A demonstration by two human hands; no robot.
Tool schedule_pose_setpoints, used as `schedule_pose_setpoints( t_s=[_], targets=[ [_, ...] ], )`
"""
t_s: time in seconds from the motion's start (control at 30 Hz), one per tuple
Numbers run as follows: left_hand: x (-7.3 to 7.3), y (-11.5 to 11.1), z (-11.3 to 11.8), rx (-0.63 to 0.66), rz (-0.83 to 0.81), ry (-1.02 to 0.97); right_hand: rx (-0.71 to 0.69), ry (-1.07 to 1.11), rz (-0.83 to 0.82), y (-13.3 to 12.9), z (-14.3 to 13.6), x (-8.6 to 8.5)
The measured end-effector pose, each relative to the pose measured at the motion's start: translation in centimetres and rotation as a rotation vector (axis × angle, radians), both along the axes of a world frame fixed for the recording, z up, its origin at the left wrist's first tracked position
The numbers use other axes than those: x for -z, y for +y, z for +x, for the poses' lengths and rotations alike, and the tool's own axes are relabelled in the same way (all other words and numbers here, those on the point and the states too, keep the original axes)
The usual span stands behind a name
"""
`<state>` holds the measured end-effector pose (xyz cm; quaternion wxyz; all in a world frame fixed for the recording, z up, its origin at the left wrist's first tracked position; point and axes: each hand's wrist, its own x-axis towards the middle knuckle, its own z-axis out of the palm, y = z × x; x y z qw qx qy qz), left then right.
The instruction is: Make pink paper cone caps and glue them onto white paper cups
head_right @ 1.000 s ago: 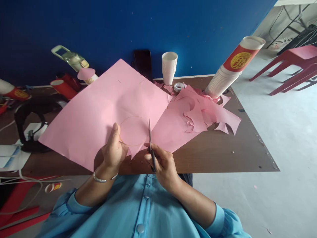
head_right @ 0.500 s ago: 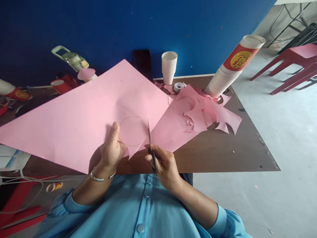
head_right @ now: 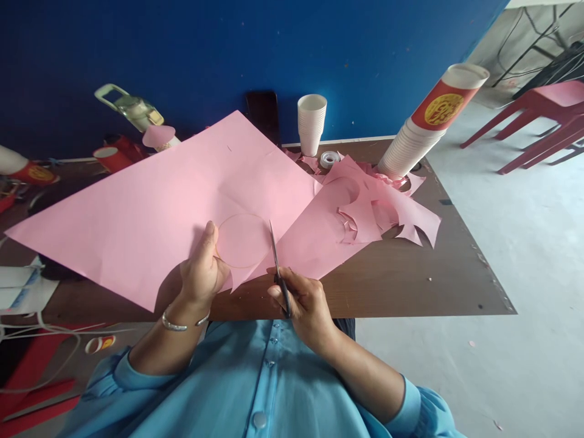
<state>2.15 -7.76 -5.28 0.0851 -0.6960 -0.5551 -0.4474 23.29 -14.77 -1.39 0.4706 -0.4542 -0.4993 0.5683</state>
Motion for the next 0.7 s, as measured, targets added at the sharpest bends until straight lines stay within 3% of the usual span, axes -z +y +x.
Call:
schedule_pose_setpoints(
  t_s=[0.27, 0.5, 0.7],
  targets=[
    [-0.2, 0.8, -1.4, 0.091, -0.095, -0.023, -0.021, -0.009, -0.018, 0.4, 0.4, 0.3],
    [-1.4, 2.7, -1.7, 0.182, 0.07, 0.022, -0.077, -0.007, -0.039, 2.1, 1.4, -0.4],
    [-2.0, 4.3, -1.8, 0.125, 0.049, 0.023, -0.138, -0.028, 0.007, 4.1, 2.0, -1.4]
  ],
)
